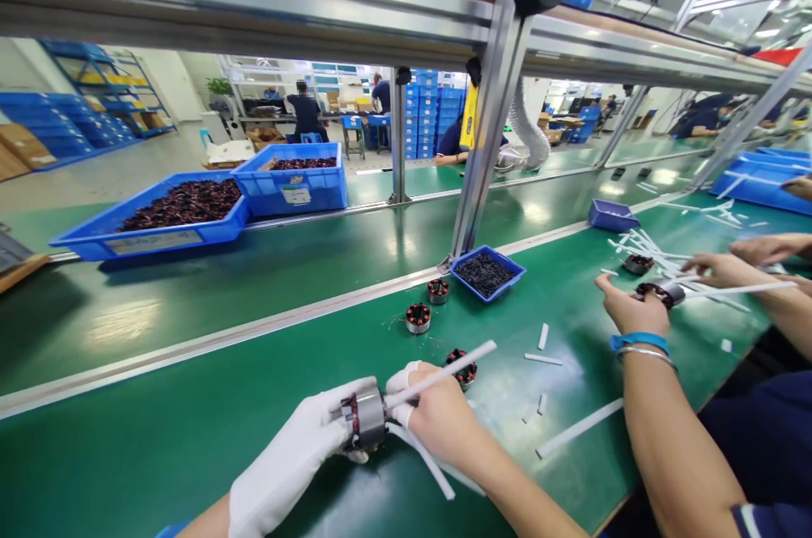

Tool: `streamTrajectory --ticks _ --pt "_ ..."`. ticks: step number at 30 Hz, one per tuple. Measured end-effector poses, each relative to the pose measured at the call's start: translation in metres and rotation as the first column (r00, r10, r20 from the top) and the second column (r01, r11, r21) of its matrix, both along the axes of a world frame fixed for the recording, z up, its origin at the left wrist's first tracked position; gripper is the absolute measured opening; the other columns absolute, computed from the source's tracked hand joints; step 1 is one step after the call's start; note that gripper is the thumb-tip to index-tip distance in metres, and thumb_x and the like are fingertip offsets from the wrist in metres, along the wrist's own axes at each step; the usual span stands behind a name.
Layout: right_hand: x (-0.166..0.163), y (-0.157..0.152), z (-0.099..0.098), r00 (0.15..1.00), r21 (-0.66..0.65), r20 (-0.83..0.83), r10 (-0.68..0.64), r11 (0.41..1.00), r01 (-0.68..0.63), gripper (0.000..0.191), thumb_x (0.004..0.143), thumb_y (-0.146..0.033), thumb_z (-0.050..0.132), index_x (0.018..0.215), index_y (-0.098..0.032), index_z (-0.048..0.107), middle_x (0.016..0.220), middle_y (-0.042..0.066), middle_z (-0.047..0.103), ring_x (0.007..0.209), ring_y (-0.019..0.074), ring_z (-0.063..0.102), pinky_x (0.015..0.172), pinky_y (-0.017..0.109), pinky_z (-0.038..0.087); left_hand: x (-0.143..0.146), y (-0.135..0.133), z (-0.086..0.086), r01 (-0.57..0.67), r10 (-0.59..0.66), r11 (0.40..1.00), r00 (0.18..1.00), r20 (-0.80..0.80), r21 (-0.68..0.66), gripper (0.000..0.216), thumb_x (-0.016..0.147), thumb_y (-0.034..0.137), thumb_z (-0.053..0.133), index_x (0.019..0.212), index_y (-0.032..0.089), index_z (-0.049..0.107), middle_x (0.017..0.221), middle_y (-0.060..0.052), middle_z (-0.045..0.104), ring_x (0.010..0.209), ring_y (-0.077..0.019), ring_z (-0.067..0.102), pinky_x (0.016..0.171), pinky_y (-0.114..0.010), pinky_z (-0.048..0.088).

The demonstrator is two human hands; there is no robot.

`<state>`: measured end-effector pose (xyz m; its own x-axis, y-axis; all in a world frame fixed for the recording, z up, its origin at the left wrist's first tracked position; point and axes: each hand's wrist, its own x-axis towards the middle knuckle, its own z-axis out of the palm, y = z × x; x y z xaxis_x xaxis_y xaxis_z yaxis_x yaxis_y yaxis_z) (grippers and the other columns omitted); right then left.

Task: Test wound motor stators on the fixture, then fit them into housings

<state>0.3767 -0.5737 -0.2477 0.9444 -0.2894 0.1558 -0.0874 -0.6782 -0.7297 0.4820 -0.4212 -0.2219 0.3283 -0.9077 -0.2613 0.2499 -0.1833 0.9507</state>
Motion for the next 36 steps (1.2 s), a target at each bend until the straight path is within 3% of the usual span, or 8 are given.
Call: streamTrajectory --ticks 2,10,17,22,25,27,31,36 --pt "-0.001 -0.002 -0.003 1.000 -0.083 0.008 0.006 0.997 -0.005 0.014 0.073 -0.007 0.048 0.064 -0.018 0.052 0.066 -0.002 0.049 0.070 0.0118 0.046 0.062 0.022 0.032 0.000 0.000 -0.003 -0.016 0.016 1.000 1.000 -0.024 0.007 0.057 0.072 0.033 0.056 0.124 0.013 0.047 0.090 -0.009 0.065 0.079 -0.0200 0.058 0.066 -0.031 0.049" --pt "0.000 -0.003 -0.010 0.991 -0.191 0.071 0.117 0.976 -0.102 0.021 0.074 -0.006 0.038 0.056 -0.018 0.034 0.061 -0.002 0.039 0.060 0.0111 0.037 0.056 0.022 0.028 0.001 -0.001 -0.009 -0.026 0.026 1.000 0.996 -0.082 -0.005 0.058 0.067 0.017 0.053 0.124 0.013 0.045 0.093 -0.008 0.064 0.078 -0.0181 0.058 0.069 -0.032 0.050" --pt "0.001 -0.004 -0.014 0.975 -0.322 0.152 0.165 0.940 -0.109 0.023 0.079 -0.008 0.037 0.058 -0.018 0.038 0.061 -0.001 0.042 0.061 0.0124 0.038 0.056 0.023 0.029 -0.001 0.000 -0.015 -0.049 0.048 0.999 0.998 -0.050 -0.016 0.055 0.070 0.017 0.047 0.125 0.010 0.044 0.091 -0.009 0.065 0.079 -0.0197 0.060 0.067 -0.033 0.052" --pt "0.000 -0.005 -0.015 0.976 -0.386 0.152 0.155 0.918 -0.086 0.025 0.081 -0.013 0.038 0.057 -0.018 0.044 0.060 0.001 0.046 0.060 0.0138 0.041 0.053 0.024 0.032 0.000 0.003 -0.022 -0.077 0.080 0.997 0.991 0.112 -0.030 0.047 0.074 0.021 0.043 0.120 0.015 0.051 0.114 -0.009 0.061 0.089 -0.0221 0.061 0.074 -0.034 0.051" --pt "-0.001 -0.005 -0.014 0.981 -0.337 0.130 0.145 0.937 -0.094 0.016 0.079 -0.012 0.042 0.073 -0.019 0.055 0.070 0.003 0.055 0.066 0.0155 0.048 0.058 0.025 0.038 0.000 0.004 -0.022 -0.099 0.113 0.993 0.956 0.271 -0.064 0.046 0.072 0.016 0.042 0.115 0.019 0.057 0.117 -0.004 0.060 0.104 -0.0217 0.056 0.094 -0.036 0.042" --pt "-0.001 -0.004 -0.013 0.982 -0.268 0.110 0.151 0.956 -0.117 0.022 0.077 -0.009 0.041 0.087 -0.020 0.057 0.075 0.004 0.058 0.068 0.0154 0.051 0.060 0.026 0.041 -0.001 0.004 -0.020 -0.100 0.119 0.992 0.934 0.336 -0.073 0.048 0.070 0.013 0.041 0.115 0.020 0.057 0.116 -0.002 0.061 0.108 -0.0206 0.053 0.099 -0.035 0.037" --pt "-0.002 -0.002 -0.011 0.974 -0.184 0.107 0.201 0.966 -0.179 0.027 0.077 -0.008 0.039 0.094 -0.021 0.056 0.077 0.004 0.059 0.069 0.0148 0.052 0.062 0.026 0.042 -0.004 0.005 -0.017 -0.119 0.134 0.991 0.894 0.427 -0.061 0.047 0.070 0.013 0.042 0.114 0.022 0.059 0.114 -0.001 0.063 0.103 -0.0190 0.057 0.095 -0.031 0.041" --pt "-0.006 -0.002 -0.013 0.952 -0.352 0.122 0.282 0.909 -0.224 0.024 0.074 -0.005 0.038 0.087 -0.018 0.053 0.075 0.005 0.053 0.068 0.0164 0.047 0.060 0.028 0.039 -0.004 0.006 -0.014 -0.118 0.119 0.992 0.869 0.481 -0.033 0.042 0.069 0.013 0.043 0.104 0.021 0.065 0.099 -0.001 0.069 0.087 -0.0180 0.062 0.082 -0.027 0.048"
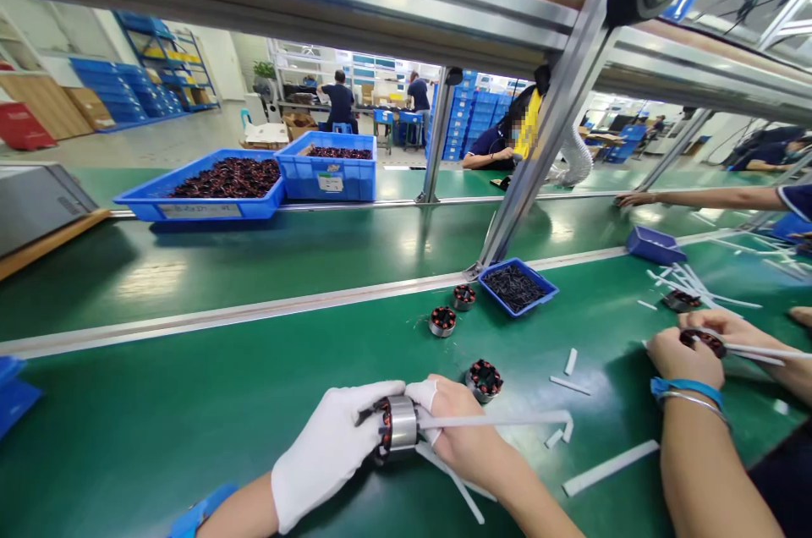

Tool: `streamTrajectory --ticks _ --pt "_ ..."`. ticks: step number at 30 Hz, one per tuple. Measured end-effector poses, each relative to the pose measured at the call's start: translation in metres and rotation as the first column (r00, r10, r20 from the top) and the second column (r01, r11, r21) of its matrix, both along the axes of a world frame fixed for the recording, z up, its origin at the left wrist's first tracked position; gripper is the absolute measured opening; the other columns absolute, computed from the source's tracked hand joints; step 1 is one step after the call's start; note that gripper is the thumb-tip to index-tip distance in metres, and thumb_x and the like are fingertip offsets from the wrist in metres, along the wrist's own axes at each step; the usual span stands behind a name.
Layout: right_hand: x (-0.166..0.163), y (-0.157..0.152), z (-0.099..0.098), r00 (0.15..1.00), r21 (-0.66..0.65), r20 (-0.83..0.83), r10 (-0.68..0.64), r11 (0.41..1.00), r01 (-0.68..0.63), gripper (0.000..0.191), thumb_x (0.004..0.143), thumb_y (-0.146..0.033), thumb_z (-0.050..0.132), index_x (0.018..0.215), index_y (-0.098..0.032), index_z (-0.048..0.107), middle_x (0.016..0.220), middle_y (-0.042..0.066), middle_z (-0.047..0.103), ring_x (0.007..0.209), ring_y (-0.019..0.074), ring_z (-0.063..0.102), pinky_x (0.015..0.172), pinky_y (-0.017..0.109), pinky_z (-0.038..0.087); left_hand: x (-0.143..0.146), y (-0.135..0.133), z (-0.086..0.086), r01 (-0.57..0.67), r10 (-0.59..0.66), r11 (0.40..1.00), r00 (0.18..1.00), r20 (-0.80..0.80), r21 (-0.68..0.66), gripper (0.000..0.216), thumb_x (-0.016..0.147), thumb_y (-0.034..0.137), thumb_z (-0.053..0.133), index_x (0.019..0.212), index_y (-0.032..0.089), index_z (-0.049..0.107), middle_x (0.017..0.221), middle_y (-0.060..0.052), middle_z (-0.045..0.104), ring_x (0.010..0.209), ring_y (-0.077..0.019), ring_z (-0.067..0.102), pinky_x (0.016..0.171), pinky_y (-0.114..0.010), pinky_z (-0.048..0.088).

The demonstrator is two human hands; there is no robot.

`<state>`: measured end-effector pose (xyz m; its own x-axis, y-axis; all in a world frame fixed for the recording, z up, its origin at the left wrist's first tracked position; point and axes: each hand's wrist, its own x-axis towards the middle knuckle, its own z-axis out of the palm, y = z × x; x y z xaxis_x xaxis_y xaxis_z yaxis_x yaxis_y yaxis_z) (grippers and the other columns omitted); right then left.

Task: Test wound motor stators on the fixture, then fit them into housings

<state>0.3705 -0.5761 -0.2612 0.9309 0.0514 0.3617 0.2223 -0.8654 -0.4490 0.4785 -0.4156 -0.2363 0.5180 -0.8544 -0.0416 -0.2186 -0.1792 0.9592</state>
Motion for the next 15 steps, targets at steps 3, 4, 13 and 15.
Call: streamTrajectory --ticks 3,4,13,15 --pt "-0.002 0.001 -0.002 1.000 -0.084 0.002 -0.011 0.996 0.011 0.022 0.073 -0.004 0.038 0.084 -0.017 0.052 0.072 0.006 0.052 0.067 0.0169 0.045 0.058 0.027 0.037 0.002 0.000 0.001 0.010 -0.010 1.000 1.000 0.022 0.023 0.044 0.067 0.012 0.043 0.103 0.019 0.065 0.100 -0.002 0.069 0.086 -0.0183 0.063 0.082 -0.027 0.048" --pt "-0.003 0.001 -0.002 1.000 -0.094 -0.008 -0.019 0.995 0.018 0.022 0.073 -0.004 0.038 0.084 -0.017 0.052 0.072 0.006 0.053 0.067 0.0169 0.045 0.058 0.027 0.037 0.002 0.000 0.001 0.011 -0.011 1.000 0.999 0.030 0.023 0.044 0.067 0.012 0.043 0.103 0.020 0.065 0.101 -0.002 0.068 0.087 -0.0185 0.063 0.083 -0.027 0.047" --pt "0.003 0.002 0.008 0.997 -0.072 -0.070 -0.025 0.997 0.020 0.019 0.077 -0.008 0.038 0.083 -0.017 0.054 0.068 0.004 0.053 0.063 0.0154 0.046 0.056 0.025 0.034 0.005 -0.003 -0.005 0.024 -0.026 0.999 0.999 0.048 0.045 0.046 0.067 0.012 0.043 0.106 0.024 0.064 0.100 -0.001 0.068 0.091 -0.0191 0.062 0.087 -0.029 0.047" --pt "0.005 0.004 0.010 0.994 -0.074 -0.106 -0.033 0.997 0.025 0.019 0.075 -0.009 0.040 0.084 -0.017 0.055 0.069 0.003 0.053 0.064 0.0146 0.047 0.057 0.024 0.035 0.007 -0.003 -0.006 0.034 -0.038 0.998 0.997 0.071 0.057 0.045 0.068 0.012 0.044 0.106 0.025 0.063 0.104 -0.001 0.067 0.091 -0.0190 0.062 0.087 -0.029 0.047"
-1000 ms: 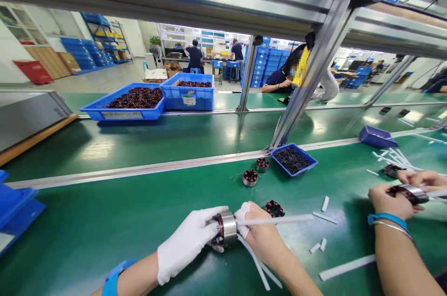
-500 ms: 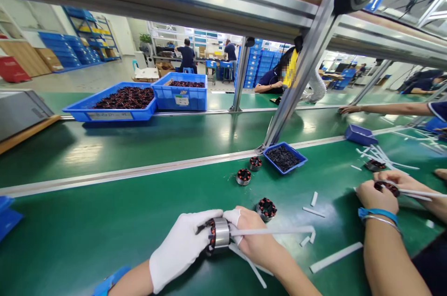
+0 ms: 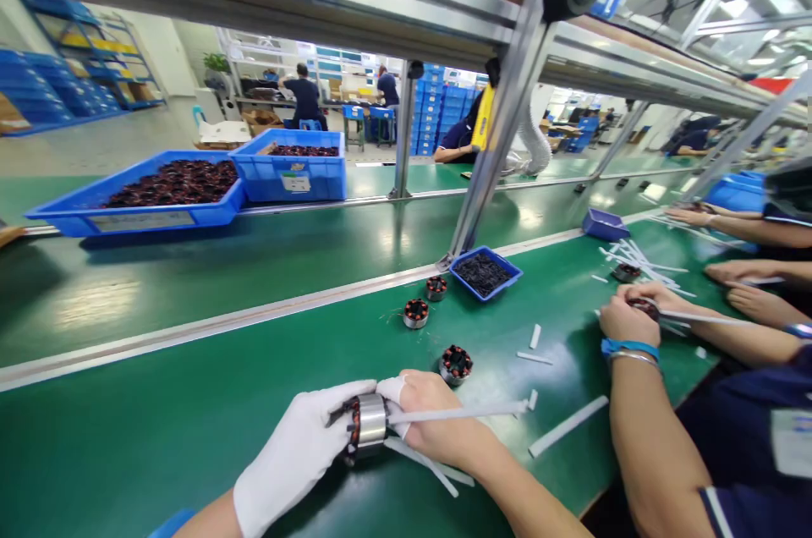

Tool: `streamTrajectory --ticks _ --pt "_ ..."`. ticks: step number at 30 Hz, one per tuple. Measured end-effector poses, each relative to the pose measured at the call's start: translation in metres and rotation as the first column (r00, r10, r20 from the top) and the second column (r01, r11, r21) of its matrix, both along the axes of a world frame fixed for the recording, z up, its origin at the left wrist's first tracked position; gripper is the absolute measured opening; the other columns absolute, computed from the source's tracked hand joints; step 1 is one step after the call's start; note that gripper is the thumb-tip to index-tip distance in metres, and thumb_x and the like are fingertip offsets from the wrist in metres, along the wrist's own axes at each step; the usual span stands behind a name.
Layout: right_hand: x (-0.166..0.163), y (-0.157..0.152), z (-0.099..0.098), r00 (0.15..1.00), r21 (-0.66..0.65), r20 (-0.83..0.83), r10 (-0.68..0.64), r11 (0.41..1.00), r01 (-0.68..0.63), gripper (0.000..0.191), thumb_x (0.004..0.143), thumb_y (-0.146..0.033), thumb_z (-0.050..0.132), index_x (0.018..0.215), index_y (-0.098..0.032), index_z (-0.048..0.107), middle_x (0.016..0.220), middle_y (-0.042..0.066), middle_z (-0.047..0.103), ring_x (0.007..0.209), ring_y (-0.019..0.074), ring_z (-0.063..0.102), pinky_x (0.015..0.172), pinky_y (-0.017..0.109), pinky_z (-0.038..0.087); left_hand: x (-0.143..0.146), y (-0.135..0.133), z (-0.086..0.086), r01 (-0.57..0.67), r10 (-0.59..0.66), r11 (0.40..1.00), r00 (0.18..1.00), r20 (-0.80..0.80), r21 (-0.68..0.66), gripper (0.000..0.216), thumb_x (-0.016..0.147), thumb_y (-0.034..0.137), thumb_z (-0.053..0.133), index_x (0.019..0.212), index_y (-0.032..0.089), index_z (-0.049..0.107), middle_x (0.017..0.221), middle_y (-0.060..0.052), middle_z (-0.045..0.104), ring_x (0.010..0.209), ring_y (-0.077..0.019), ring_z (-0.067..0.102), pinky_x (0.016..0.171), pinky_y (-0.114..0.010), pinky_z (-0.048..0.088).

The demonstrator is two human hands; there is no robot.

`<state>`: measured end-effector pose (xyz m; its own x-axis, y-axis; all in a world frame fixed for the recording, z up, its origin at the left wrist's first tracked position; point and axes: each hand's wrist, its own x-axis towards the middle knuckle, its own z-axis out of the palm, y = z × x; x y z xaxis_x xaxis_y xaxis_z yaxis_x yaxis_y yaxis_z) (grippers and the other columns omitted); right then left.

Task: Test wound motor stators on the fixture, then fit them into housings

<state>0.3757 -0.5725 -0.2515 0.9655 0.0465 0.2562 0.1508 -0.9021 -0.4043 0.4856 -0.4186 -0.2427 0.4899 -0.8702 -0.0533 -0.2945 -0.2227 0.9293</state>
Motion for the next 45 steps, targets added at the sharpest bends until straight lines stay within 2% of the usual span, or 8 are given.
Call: streamTrajectory --ticks 8,13,15,18,23,29,41,45 --pt "-0.032 -0.043 0.010 0.949 0.060 -0.043 -0.311 0.948 0.314 0.017 0.081 -0.024 0.050 0.093 -0.022 0.062 0.090 0.003 0.065 0.085 0.0151 0.057 0.074 0.024 0.041 0.016 -0.003 -0.022 0.006 -0.055 0.983 0.962 0.269 0.181 0.035 0.074 0.024 0.048 0.104 0.031 0.064 0.110 -0.001 0.064 0.101 -0.0252 0.059 0.090 -0.040 0.047" --pt "-0.075 -0.121 0.013 0.323 -0.093 -0.106 -0.940 0.333 0.938 0.019 0.082 -0.019 0.046 0.085 -0.013 0.064 0.084 0.014 0.064 0.080 0.0229 0.060 0.070 0.033 0.043 0.019 -0.005 -0.052 0.072 -0.052 0.997 0.637 0.769 0.007 0.034 0.068 0.016 0.054 0.094 0.034 0.068 0.138 -0.001 0.039 0.120 -0.0331 0.041 0.090 -0.052 0.042" --pt "-0.081 -0.153 0.023 0.216 -0.097 -0.141 -0.966 0.231 0.968 0.017 0.082 -0.021 0.050 0.080 -0.010 0.063 0.082 0.016 0.062 0.082 0.0232 0.060 0.071 0.033 0.043 0.017 -0.004 -0.057 0.257 -0.138 0.966 0.628 0.766 -0.037 0.041 0.073 0.014 0.050 0.107 0.034 0.061 0.136 -0.002 0.042 0.122 -0.0273 0.041 0.094 -0.045 0.042" --pt "-0.084 -0.186 0.045 0.291 -0.020 -0.159 -0.943 0.298 0.954 0.021 0.086 -0.031 0.049 0.088 -0.014 0.061 0.093 0.011 0.061 0.086 0.0166 0.058 0.076 0.032 0.045 0.014 -0.002 -0.055 0.419 -0.310 0.908 0.707 0.635 -0.022 0.040 0.079 0.018 0.046 0.115 0.033 0.056 0.127 -0.003 0.053 0.113 -0.0210 0.051 0.096 -0.035 0.042" --pt "-0.074 -0.152 0.043 0.467 0.061 -0.162 -0.869 0.464 0.884 0.014 0.084 -0.027 0.051 0.088 -0.018 0.061 0.085 0.006 0.063 0.078 0.0158 0.058 0.071 0.028 0.045 0.008 -0.003 -0.030 0.123 -0.125 0.992 0.989 0.084 0.019 0.029 0.077 0.028 0.052 0.103 0.027 0.064 0.111 -0.004 0.064 0.101 -0.0227 0.058 0.096 -0.035 0.042" --pt "-0.047 -0.049 0.025 0.946 0.419 -0.106 -0.305 0.850 0.321 0.017 0.082 -0.022 0.047 0.076 -0.019 0.063 0.079 0.001 0.064 0.077 0.0145 0.058 0.067 0.025 0.043 -0.003 -0.008 -0.001 -0.021 -0.002 0.999 0.762 -0.647 -0.028 0.063 0.067 0.019 0.065 0.125 0.017 0.042 0.115 -0.013 0.058 0.098 -0.0261 0.059 0.076 -0.033 0.052" --pt "-0.014 -0.007 0.005 0.980 0.771 -0.094 -0.176 0.609 0.183 0.010 0.069 -0.014 0.056 0.075 -0.018 0.064 0.076 0.001 0.065 0.075 0.0162 0.059 0.070 0.026 0.048 -0.012 -0.001 0.009 -0.031 -0.051 0.996 0.532 -0.845 -0.079 0.052 0.075 0.016 0.058 0.124 0.018 0.044 0.129 -0.012 0.048 0.114 -0.0279 0.049 0.094 -0.042 0.042" --pt "-0.007 0.000 0.000 0.981 0.785 -0.125 -0.149 0.590 0.190 0.012 0.066 -0.010 0.053 0.068 -0.017 0.063 0.069 0.000 0.063 0.067 0.0137 0.058 0.065 0.024 0.047 -0.019 -0.003 0.021 0.022 -0.085 0.995 0.659 -0.747 -0.094 0.044 0.077 0.026 0.057 0.120 0.018 0.051 0.123 -0.010 0.055 0.111 -0.0267 0.051 0.094 -0.040 0.042"
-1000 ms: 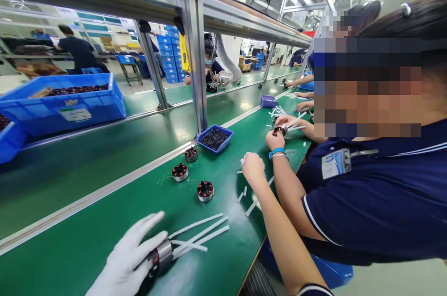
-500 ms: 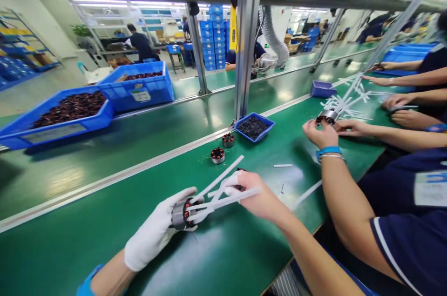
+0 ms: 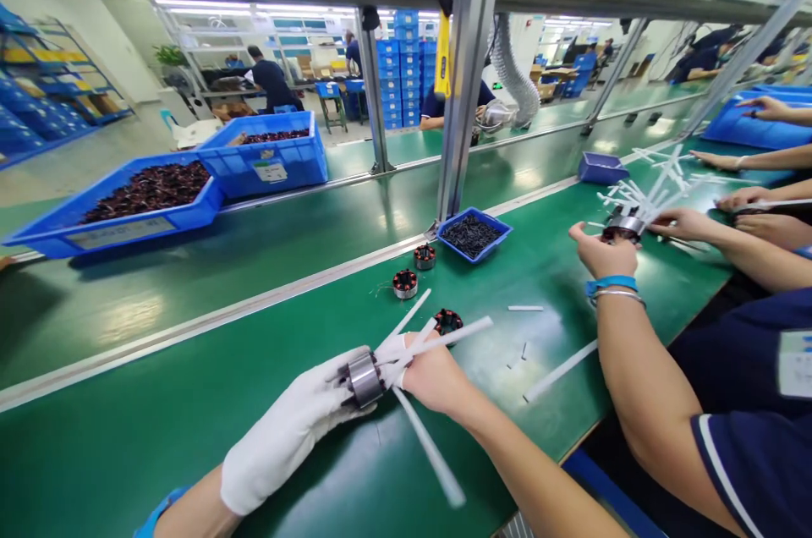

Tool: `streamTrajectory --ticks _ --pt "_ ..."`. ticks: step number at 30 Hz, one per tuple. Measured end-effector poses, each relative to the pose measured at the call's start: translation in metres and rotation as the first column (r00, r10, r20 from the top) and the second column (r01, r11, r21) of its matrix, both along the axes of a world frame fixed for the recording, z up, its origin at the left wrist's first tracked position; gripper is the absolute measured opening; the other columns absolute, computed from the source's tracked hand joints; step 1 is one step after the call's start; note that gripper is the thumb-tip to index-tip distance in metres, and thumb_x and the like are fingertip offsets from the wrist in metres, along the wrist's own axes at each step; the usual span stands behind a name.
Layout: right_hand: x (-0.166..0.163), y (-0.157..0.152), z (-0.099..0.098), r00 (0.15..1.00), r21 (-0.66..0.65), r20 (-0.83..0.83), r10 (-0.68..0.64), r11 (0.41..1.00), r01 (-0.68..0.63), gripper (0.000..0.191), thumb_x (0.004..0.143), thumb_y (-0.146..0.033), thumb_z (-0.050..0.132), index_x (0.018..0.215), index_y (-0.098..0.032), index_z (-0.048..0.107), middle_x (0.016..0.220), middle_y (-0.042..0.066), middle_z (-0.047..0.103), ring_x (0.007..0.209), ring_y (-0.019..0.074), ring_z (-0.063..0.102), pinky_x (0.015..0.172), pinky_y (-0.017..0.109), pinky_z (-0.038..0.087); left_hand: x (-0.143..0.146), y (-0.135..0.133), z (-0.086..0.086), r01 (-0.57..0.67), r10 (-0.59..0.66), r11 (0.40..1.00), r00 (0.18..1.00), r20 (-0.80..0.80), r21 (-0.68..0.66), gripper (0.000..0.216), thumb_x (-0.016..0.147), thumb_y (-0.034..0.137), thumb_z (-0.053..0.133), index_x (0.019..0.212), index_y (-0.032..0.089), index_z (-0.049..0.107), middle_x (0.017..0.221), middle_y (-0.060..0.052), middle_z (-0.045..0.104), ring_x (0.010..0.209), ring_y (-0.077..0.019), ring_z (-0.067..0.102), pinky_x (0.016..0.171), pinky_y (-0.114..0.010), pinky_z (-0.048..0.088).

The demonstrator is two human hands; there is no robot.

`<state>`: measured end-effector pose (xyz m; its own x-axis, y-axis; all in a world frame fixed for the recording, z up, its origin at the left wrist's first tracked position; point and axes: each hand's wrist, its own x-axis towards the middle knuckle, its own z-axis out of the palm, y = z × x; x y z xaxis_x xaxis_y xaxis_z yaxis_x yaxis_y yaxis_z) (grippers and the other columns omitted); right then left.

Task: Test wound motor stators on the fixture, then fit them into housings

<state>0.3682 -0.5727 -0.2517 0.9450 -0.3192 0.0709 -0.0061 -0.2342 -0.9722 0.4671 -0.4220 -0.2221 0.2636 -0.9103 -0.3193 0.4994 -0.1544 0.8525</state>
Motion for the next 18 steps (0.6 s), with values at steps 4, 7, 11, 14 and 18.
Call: streamTrajectory --ticks 4,7,11,14,18 --pt "0.002 0.006 0.003 1.000 -0.009 0.004 -0.010 1.000 0.010 0.016 0.064 -0.008 0.050 0.061 -0.018 0.063 0.065 0.000 0.064 0.061 0.0125 0.057 0.059 0.022 0.046 0.002 -0.002 -0.001 -0.008 0.001 1.000 0.964 0.266 0.025 0.045 0.075 0.028 0.058 0.119 0.016 0.052 0.109 -0.007 0.063 0.105 -0.0254 0.054 0.092 -0.036 0.042" --pt "0.001 0.009 0.005 0.999 -0.151 0.006 -0.051 0.987 0.051 0.019 0.065 -0.009 0.050 0.062 -0.019 0.065 0.067 0.000 0.066 0.063 0.0136 0.058 0.059 0.022 0.045 0.005 0.000 -0.011 -0.070 0.049 0.996 0.934 0.353 0.048 0.047 0.073 0.020 0.055 0.120 0.014 0.051 0.114 -0.006 0.062 0.107 -0.0232 0.054 0.095 -0.035 0.041" --pt "-0.003 0.010 0.001 0.998 -0.309 0.048 -0.047 0.949 0.059 0.019 0.072 -0.015 0.050 0.072 -0.022 0.069 0.073 0.001 0.068 0.066 0.0148 0.060 0.063 0.025 0.047 0.007 0.002 -0.021 -0.111 0.106 0.994 0.894 0.436 -0.015 0.043 0.074 0.014 0.046 0.116 0.016 0.055 0.115 -0.003 0.062 0.104 -0.0193 0.057 0.096 -0.032 0.041" --pt "-0.006 0.010 -0.004 0.996 -0.370 0.069 -0.056 0.926 0.077 0.019 0.075 -0.020 0.051 0.082 -0.021 0.069 0.077 0.002 0.069 0.069 0.0156 0.062 0.063 0.025 0.049 0.007 0.002 -0.022 -0.126 0.113 0.992 0.863 0.493 -0.006 0.044 0.072 0.012 0.043 0.113 0.018 0.058 0.111 -0.001 0.064 0.101 -0.0182 0.059 0.093 -0.031 0.044" --pt "-0.008 0.011 -0.008 0.991 -0.455 0.075 -0.107 0.881 0.130 0.022 0.075 -0.019 0.051 0.091 -0.020 0.066 0.078 0.003 0.068 0.064 0.0144 0.062 0.058 0.023 0.051 0.007 0.003 -0.021 -0.125 0.100 0.992 0.827 0.554 0.007 0.051 0.066 0.007 0.041 0.112 0.017 0.060 0.110 0.000 0.065 0.102 -0.0167 0.058 0.096 -0.028 0.042"
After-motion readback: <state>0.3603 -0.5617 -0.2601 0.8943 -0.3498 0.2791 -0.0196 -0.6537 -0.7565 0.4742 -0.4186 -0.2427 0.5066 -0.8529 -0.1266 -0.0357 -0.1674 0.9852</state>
